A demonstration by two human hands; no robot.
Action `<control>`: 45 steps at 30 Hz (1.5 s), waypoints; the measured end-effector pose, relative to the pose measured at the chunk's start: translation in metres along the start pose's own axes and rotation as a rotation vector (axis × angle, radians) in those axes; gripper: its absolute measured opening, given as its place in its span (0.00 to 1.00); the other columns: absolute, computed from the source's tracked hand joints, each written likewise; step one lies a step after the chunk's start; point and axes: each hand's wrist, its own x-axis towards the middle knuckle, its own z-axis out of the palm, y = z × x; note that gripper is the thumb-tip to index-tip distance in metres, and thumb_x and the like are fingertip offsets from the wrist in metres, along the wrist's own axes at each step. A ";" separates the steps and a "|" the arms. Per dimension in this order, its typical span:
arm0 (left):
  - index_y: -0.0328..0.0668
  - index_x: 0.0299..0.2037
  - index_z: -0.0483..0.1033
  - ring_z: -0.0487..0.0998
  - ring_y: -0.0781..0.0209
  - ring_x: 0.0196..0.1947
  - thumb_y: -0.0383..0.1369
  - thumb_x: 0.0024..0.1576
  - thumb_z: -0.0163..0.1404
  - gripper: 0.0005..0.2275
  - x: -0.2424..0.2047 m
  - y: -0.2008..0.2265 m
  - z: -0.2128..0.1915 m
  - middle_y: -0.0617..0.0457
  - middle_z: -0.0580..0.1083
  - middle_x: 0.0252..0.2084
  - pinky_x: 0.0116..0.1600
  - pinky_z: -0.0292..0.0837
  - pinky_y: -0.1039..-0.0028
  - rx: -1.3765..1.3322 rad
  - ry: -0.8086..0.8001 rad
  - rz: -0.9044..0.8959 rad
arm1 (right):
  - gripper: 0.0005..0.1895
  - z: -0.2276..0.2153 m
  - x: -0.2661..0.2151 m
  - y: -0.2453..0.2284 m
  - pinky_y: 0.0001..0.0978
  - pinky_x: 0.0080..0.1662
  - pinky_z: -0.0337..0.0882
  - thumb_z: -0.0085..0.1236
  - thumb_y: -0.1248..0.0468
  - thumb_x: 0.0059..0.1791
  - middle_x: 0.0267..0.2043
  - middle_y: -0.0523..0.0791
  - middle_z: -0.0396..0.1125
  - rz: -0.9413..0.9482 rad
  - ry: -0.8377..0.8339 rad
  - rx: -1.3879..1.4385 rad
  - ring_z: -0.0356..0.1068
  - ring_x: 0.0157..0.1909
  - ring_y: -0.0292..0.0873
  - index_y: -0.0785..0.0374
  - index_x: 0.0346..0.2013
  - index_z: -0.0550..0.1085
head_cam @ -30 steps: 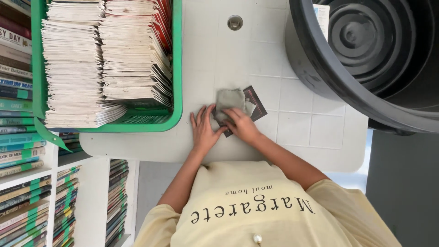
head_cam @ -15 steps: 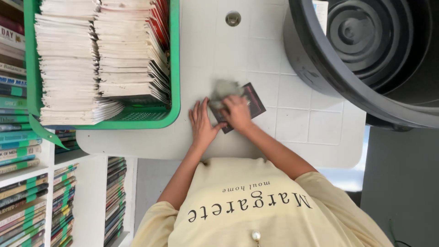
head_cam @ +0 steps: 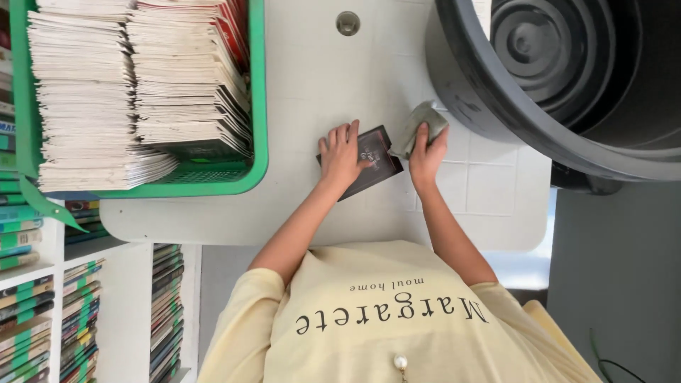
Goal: Wiping down small pamphlets with a cleaning cloth and placing them in a container.
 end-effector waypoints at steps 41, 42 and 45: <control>0.56 0.60 0.78 0.77 0.55 0.61 0.27 0.69 0.37 0.17 -0.092 0.011 -0.154 0.59 0.78 0.57 0.68 0.60 0.59 -0.543 0.489 0.496 | 0.16 -0.038 0.042 -0.111 0.45 0.37 0.68 0.63 0.62 0.54 0.38 0.53 0.63 -0.450 -0.229 -0.033 0.69 0.35 0.60 0.67 0.28 0.69; 0.56 0.60 0.78 0.77 0.54 0.60 0.26 0.69 0.37 0.17 -0.090 0.012 -0.155 0.59 0.78 0.57 0.68 0.61 0.56 -0.514 0.499 0.500 | 0.17 -0.045 0.044 -0.125 0.40 0.39 0.68 0.60 0.60 0.57 0.40 0.50 0.62 -0.448 -0.214 0.038 0.69 0.37 0.56 0.65 0.28 0.67; 0.55 0.58 0.78 0.77 0.55 0.61 0.30 0.70 0.36 0.16 -0.082 0.010 -0.140 0.59 0.78 0.57 0.69 0.58 0.58 -0.447 0.493 0.566 | 0.18 -0.038 0.007 -0.188 0.45 0.38 0.69 0.67 0.61 0.50 0.37 0.51 0.61 -0.536 -0.310 0.126 0.68 0.35 0.60 0.65 0.25 0.68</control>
